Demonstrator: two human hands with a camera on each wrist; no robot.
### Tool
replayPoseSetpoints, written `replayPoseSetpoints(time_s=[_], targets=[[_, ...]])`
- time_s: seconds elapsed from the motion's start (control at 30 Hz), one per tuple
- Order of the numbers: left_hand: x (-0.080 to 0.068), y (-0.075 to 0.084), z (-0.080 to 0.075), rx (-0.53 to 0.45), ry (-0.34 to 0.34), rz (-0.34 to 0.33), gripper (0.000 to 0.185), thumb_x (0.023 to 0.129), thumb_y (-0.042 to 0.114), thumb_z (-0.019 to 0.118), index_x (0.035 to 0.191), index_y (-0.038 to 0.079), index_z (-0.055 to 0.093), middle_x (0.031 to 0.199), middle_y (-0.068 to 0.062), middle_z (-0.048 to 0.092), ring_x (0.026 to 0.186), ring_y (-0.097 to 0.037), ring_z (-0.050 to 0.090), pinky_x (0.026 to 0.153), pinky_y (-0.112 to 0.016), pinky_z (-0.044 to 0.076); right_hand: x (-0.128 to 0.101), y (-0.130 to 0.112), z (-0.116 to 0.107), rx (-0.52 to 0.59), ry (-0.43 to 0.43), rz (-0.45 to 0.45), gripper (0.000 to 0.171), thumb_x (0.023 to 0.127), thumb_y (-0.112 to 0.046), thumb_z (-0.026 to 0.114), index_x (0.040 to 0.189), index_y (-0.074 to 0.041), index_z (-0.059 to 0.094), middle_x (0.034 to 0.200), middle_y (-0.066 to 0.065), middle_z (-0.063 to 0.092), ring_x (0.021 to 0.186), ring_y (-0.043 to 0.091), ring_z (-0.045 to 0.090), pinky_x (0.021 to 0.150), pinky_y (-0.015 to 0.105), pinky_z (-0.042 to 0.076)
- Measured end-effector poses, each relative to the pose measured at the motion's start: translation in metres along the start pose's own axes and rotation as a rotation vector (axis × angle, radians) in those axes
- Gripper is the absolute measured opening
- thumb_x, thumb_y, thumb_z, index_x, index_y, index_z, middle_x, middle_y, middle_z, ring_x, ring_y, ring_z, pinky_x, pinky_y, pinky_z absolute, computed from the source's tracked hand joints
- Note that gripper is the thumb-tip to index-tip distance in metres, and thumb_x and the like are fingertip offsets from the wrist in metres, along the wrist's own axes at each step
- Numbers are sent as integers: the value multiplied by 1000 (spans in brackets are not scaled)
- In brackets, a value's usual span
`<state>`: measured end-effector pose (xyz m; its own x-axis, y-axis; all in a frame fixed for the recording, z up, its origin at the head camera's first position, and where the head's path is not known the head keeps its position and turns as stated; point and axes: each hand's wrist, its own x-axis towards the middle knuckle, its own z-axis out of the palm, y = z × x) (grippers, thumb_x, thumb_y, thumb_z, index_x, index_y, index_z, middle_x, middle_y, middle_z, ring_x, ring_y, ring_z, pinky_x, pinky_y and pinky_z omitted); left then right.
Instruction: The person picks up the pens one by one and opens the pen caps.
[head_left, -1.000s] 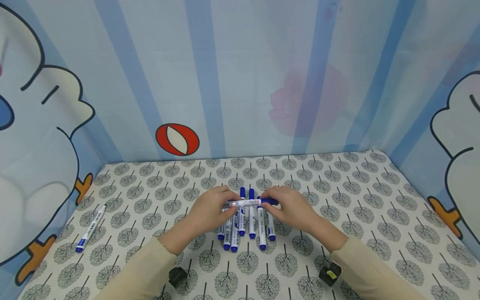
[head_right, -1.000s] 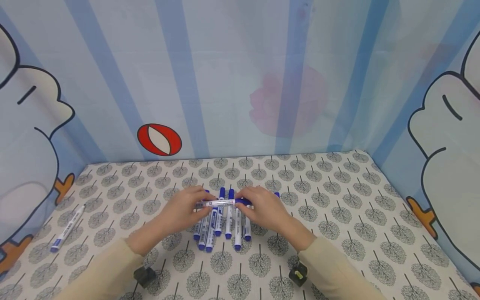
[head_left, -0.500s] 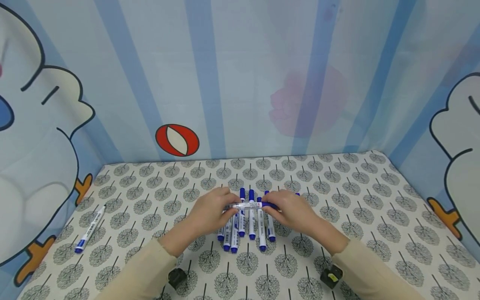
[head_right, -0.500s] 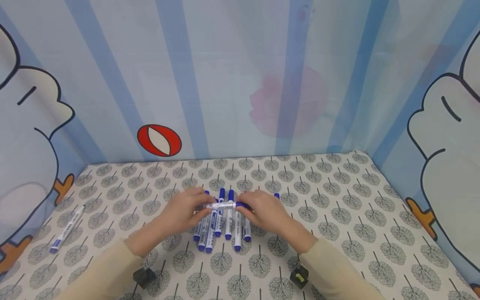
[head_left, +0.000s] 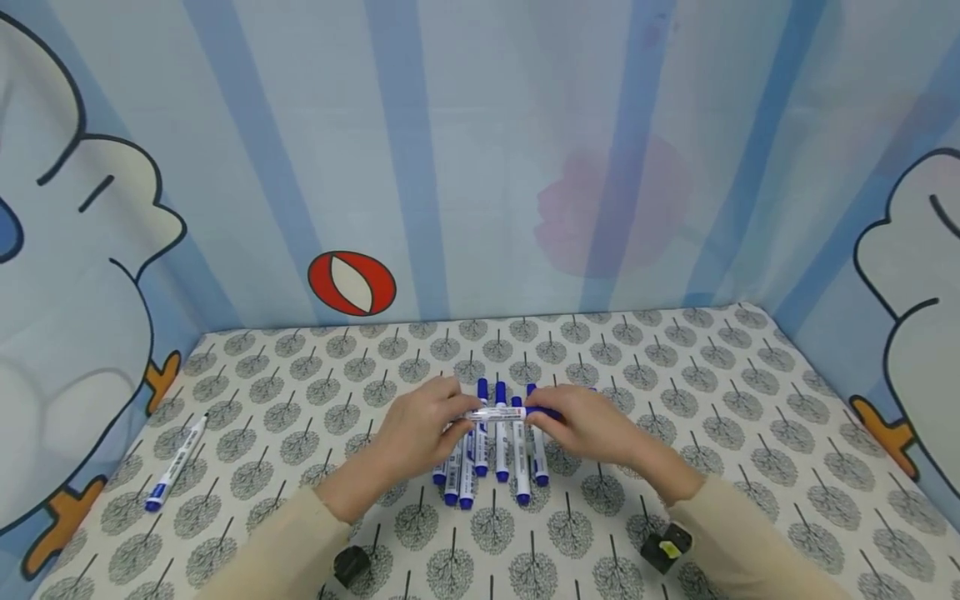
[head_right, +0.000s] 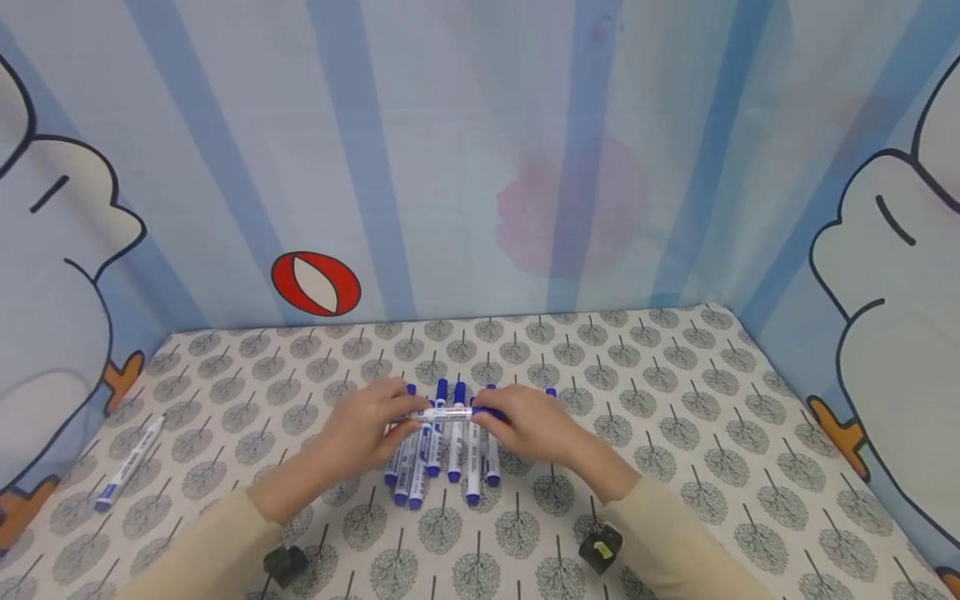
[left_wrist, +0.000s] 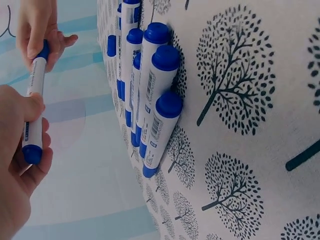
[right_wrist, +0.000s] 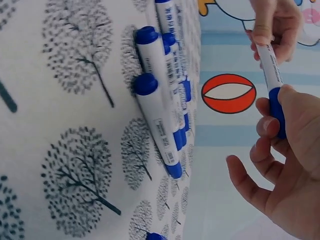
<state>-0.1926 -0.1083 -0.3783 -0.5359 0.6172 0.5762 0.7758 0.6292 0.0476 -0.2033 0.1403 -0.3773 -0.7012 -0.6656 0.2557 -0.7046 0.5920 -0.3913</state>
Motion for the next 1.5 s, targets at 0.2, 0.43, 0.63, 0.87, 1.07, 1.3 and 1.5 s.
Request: replayPoseSetpoints(time_s=[0.2, 0.43, 0.63, 0.87, 1.07, 1.3, 1.5], targets=[[-9, -15, -10, 60, 91, 13, 19, 75, 11, 74, 93, 11, 70, 71, 4, 49, 61, -7, 40, 48, -13, 32, -15, 21, -14, 38, 34, 40, 16, 96, -19, 49, 85, -16, 60, 64, -11, 47, 51, 0, 35, 51, 20, 37], [-36, -41, -31, 96, 104, -112, 26, 69, 8, 78, 93, 12, 70, 71, 3, 51, 61, -8, 41, 46, -18, 35, -38, 45, -24, 38, 116, 129, 12, 95, -17, 51, 89, -15, 61, 58, -11, 40, 47, 1, 31, 46, 21, 33], [-40, -41, -31, 129, 36, -165, 23, 72, 14, 77, 94, 14, 69, 76, 4, 55, 64, -8, 46, 46, -17, 38, -33, 40, -20, -6, 113, 160, 15, 92, -21, 56, 100, -11, 64, 68, -10, 51, 52, 2, 39, 47, 21, 37], [-46, -41, -34, 153, -25, -238, 22, 71, 13, 78, 92, 14, 69, 81, 3, 58, 70, -10, 53, 53, -22, 46, -31, 34, -20, -47, 97, 181, 21, 89, -17, 58, 108, -10, 63, 84, -6, 61, 59, 1, 46, 52, 19, 41], [-53, -41, -41, 155, -104, -328, 21, 73, 16, 76, 92, 16, 69, 84, 5, 62, 66, -8, 54, 47, -19, 41, -32, 35, -21, -81, 105, 166, 25, 87, -15, 60, 112, -10, 62, 87, -4, 65, 65, 1, 52, 54, 18, 44], [-61, -47, -49, 141, -218, -436, 21, 74, 15, 74, 95, 15, 69, 81, 4, 64, 61, -6, 54, 45, -18, 38, -34, 33, -22, -136, 149, 154, 27, 86, -17, 63, 112, -11, 62, 88, 1, 69, 73, 11, 63, 52, 17, 43], [-66, -50, -54, 138, -235, -492, 19, 75, 14, 72, 94, 14, 70, 83, 0, 67, 55, -6, 52, 41, -19, 36, -33, 32, -22, -160, 173, 148, 26, 85, -17, 64, 110, -11, 62, 89, 2, 70, 74, 13, 65, 53, 18, 45]])
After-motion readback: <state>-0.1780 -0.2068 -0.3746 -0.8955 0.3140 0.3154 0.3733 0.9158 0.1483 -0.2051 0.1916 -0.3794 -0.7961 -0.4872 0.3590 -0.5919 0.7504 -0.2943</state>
